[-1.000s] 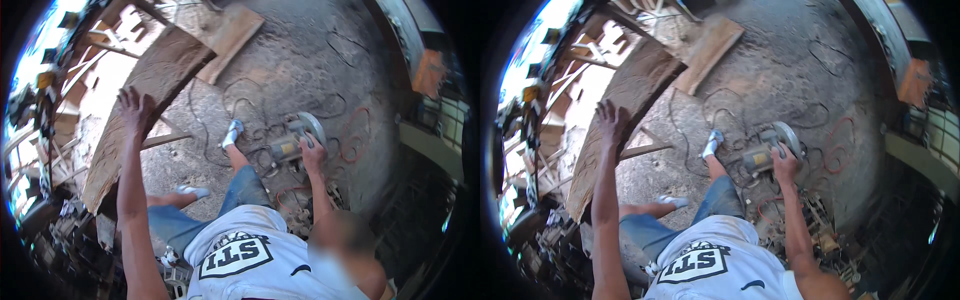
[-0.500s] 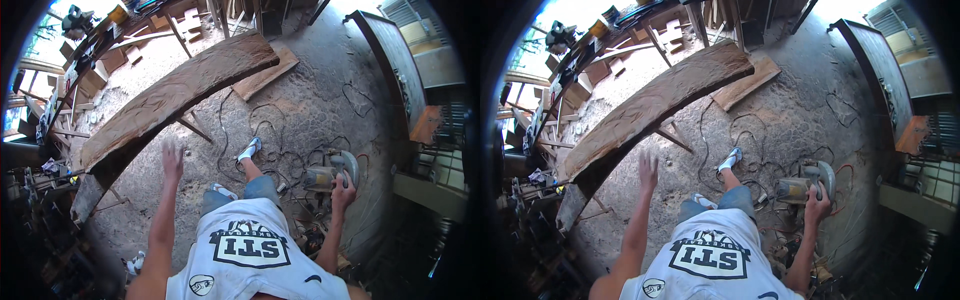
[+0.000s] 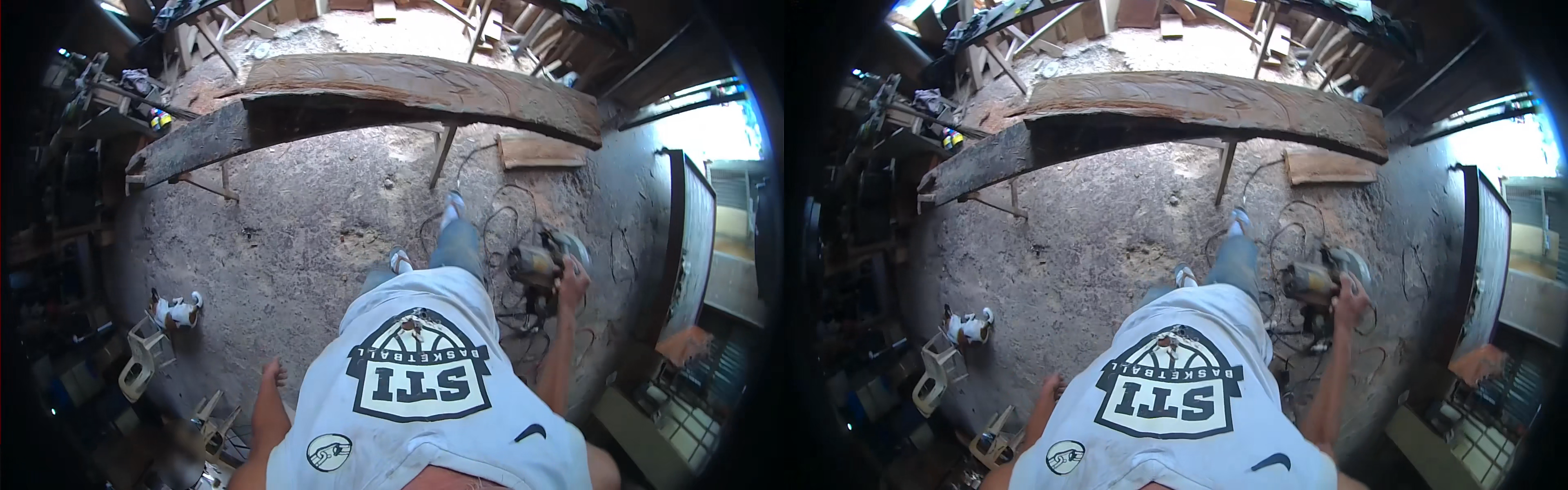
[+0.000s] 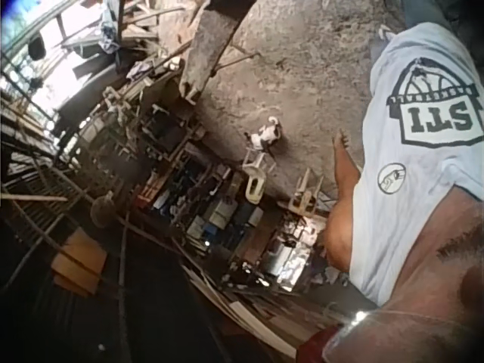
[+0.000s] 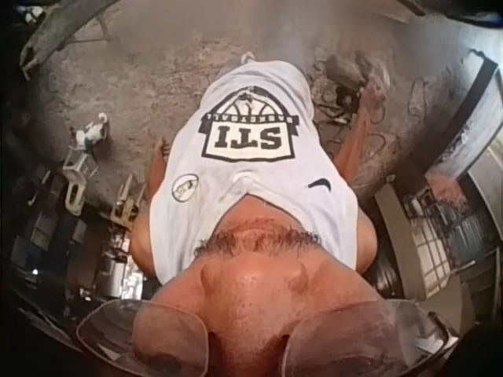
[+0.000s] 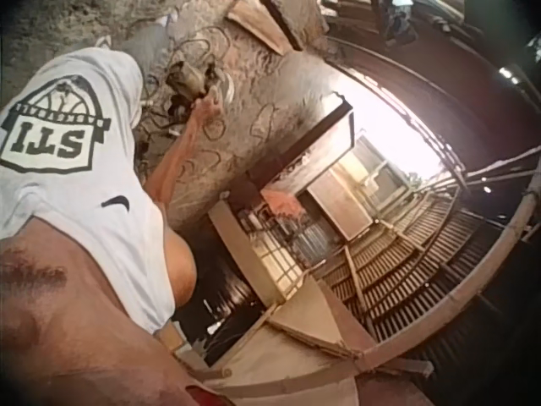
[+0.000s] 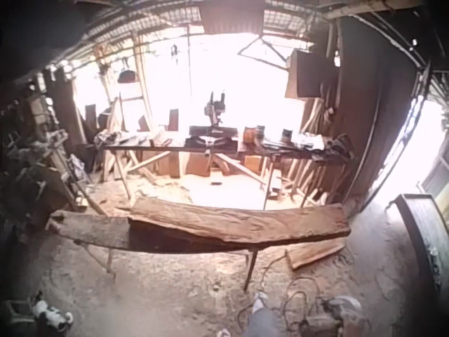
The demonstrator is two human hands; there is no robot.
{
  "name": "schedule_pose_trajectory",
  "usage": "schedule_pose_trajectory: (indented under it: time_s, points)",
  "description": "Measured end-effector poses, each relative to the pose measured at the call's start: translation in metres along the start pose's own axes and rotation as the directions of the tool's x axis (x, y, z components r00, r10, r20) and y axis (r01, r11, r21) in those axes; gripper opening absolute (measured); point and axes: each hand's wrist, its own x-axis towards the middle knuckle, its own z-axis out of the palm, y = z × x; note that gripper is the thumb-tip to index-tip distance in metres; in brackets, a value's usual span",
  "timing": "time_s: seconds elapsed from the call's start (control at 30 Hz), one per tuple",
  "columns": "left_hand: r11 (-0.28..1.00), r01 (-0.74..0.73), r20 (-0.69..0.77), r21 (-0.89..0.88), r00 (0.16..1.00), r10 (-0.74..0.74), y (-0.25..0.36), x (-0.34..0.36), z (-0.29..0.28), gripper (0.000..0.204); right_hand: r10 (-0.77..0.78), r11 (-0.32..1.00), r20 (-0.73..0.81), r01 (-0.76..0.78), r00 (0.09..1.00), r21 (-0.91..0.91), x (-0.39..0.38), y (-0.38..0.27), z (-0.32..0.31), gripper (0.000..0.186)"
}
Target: Cutting a large rough-hewn wood beam using a handheld circular saw.
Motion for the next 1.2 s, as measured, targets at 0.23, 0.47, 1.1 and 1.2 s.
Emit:
schedule_pose_trajectory:
  time_s: [0.23, 0.47, 1.1, 1.2]
  points:
    - [0.889, -0.448, 0.255, -0.097, 0.852, 0.457, 0.152, -0.007, 0.039, 0.065, 0.094, 0.95, 0.276, -0.004, 0.957, -0.313, -0.015, -0.019, 0.142, 0.035]
    - [0.829, -0.537, 0.203, -0.155, 0.804, 0.559, 0.266, -0.072, -0.017, 0.059, -0.358, 0.382, 0.748, 0.818, 0.56, -0.43, 0.013, 0.075, 0.252, 0.032]
    - [-0.064, -0.824, 0.005, 0.563, -0.074, 0.997, 0.596, -0.065, -0.186, 0.029, 0.207, 0.863, 0.146, -0.11, 0.968, -0.493, -0.246, -0.026, 0.375, 0.053]
    - [-0.489, -0.644, 0.094, 0.589, -0.546, 0.832, 0.741, -0.108, -0.186, 0.036, 0.267, 0.865, 0.052, -0.215, 0.962, -0.453, -0.298, -0.052, 0.378, 0.046]
